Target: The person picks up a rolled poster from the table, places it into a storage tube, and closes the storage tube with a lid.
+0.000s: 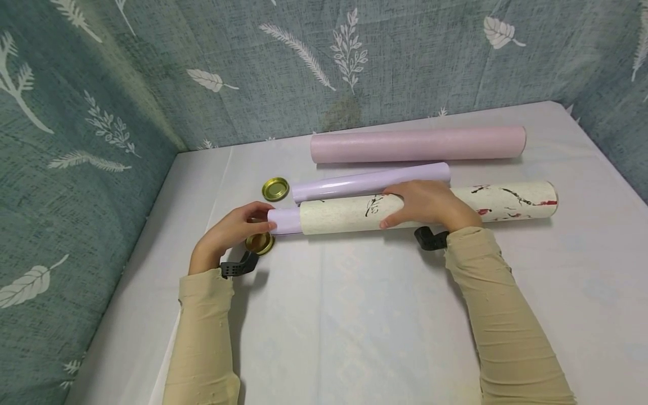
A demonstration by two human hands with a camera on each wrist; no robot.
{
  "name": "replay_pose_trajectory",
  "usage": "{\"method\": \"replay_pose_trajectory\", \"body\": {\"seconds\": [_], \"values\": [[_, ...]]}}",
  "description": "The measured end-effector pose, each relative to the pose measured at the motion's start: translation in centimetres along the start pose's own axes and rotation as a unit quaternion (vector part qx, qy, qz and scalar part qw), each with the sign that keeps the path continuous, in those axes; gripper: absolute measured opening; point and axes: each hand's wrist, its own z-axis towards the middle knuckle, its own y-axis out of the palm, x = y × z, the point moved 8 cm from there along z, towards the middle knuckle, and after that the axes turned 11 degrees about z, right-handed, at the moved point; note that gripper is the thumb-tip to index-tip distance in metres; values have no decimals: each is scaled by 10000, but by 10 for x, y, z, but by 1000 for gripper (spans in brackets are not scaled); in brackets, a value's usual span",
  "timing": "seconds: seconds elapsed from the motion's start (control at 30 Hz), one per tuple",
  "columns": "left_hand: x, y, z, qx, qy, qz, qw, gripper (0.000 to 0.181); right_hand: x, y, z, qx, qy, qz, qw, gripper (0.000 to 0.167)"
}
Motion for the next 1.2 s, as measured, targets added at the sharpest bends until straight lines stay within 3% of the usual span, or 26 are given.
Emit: {"method": "replay_pose_trajectory", "body": {"seconds": [0.87, 1.2], "values": [[2, 0, 1, -46, -95, 17, 9999, 52, -1, -2, 1, 40, -51, 44, 10000, 88], [5, -1, 1, -80, 24, -5, 10000, 49, -2, -5, 0, 62, -30, 13, 10000, 87]]}}
